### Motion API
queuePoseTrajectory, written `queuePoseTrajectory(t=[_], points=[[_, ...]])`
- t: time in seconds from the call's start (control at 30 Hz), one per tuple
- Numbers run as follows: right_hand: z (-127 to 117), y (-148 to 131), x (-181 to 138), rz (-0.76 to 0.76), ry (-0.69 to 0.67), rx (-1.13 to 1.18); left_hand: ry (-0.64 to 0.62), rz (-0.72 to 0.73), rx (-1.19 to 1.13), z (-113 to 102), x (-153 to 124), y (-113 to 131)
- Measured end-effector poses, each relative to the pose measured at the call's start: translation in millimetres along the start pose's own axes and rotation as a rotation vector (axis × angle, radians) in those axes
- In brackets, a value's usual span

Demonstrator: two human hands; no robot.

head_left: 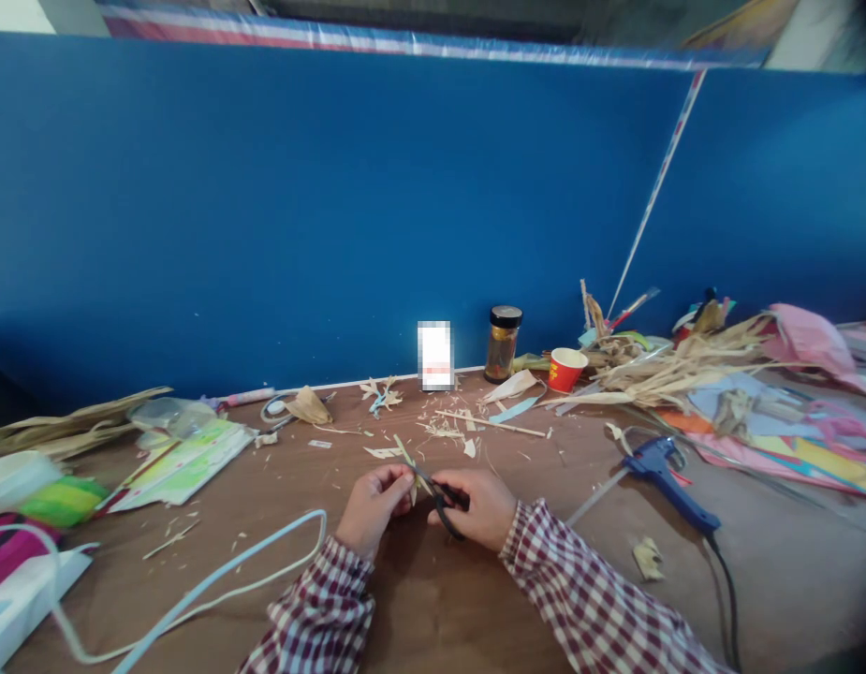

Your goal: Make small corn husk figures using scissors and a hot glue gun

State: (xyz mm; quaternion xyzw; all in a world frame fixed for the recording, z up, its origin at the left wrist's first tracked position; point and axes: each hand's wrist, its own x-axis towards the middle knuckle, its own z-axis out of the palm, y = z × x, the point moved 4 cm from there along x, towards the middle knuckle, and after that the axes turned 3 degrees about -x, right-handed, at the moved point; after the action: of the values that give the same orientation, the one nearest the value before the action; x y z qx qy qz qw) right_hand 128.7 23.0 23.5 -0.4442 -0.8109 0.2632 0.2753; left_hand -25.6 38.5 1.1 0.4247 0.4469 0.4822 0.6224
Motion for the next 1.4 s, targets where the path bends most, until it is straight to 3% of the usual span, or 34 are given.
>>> queuePoseTrajectory(t=[0.43, 0.93, 1.4], points=[[-4.7, -3.9, -0.4, 0.019, 0.020, -0.109, 0.079, -0.009, -0.023, 1.2, -2.2, -1.1], [-9.3, -10.0, -0.8, 0.048, 0.026, -0.199, 0.053, 0.002, -0.062, 4.6, -5.3, 2.0], [-10.7, -9.7, -2.5, 0.057, 0.028, -0.229, 0.074, 0.020, 0.061, 1.7, -1.1, -4.4]])
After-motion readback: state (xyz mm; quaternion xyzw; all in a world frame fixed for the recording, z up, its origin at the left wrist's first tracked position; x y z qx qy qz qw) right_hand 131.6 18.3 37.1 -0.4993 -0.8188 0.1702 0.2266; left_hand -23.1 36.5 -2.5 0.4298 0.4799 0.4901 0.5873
